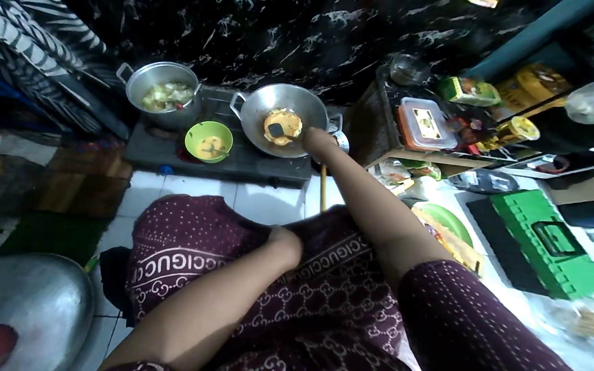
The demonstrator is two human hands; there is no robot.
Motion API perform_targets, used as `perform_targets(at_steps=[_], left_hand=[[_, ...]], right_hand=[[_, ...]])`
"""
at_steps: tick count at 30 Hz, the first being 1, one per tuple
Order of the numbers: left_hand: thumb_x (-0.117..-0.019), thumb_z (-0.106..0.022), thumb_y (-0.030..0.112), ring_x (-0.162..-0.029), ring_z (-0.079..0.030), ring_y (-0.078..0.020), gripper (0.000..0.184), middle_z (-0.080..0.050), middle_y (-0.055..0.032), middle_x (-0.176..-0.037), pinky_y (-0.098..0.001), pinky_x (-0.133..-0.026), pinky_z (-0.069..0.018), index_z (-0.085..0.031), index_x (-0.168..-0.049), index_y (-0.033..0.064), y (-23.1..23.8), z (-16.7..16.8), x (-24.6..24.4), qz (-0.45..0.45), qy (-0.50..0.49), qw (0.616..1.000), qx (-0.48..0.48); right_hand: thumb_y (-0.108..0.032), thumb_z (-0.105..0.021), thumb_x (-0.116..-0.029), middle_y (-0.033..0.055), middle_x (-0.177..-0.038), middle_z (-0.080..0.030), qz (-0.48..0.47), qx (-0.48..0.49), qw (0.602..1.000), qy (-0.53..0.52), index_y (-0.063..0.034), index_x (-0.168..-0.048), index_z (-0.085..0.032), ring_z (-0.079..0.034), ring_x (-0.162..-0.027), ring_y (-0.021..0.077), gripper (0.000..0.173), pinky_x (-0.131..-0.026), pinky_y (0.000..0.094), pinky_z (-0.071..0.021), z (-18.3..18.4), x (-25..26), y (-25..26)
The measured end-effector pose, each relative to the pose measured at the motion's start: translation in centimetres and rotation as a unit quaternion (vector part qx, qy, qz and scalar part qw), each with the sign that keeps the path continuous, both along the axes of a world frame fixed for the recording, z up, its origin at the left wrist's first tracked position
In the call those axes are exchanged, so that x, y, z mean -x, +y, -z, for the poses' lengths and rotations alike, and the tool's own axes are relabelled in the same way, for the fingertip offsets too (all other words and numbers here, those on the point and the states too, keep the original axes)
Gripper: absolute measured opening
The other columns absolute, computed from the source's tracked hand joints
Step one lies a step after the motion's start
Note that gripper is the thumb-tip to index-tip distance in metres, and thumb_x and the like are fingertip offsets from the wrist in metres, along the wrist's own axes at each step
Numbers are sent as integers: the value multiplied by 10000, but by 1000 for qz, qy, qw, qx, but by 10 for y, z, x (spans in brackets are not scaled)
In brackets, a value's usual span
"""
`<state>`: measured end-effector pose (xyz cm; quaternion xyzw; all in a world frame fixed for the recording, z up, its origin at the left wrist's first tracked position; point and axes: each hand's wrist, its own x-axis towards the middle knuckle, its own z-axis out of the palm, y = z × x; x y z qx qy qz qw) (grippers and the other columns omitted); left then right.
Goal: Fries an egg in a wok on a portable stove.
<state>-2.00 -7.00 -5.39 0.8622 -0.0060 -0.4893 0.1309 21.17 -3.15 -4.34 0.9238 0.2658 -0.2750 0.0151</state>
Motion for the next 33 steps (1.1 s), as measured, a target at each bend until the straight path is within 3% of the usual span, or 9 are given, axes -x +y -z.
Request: perform_targets(at_steps=[27, 33], left_hand=[[-978, -609, 127, -1148, -633, -416, 238, -676, -228, -1190, -644, -989, -463, -677, -1158, -15, -1, 1, 0, 1, -3, 1000, 3], [-990, -589, 121, -1165, -629, -420, 245, -674, -230, -1200, -644, -990, -466, -670, -1178, -15, -1, -1, 0, 1, -2, 1000, 2]], right_hand=[[-139, -611, -990, 251, -1231, -678, -39, 6, 999, -6, 27, -1176, -668, -654, -1181, 426, 256, -938, 662, -520, 10, 2, 0], [-226, -586, -1029, 239, -1264, -673, -29, -2, 999, -21, -3, -1219, -668, -641, -1205, 425, 304, -957, 672, -503, 0, -5, -6]])
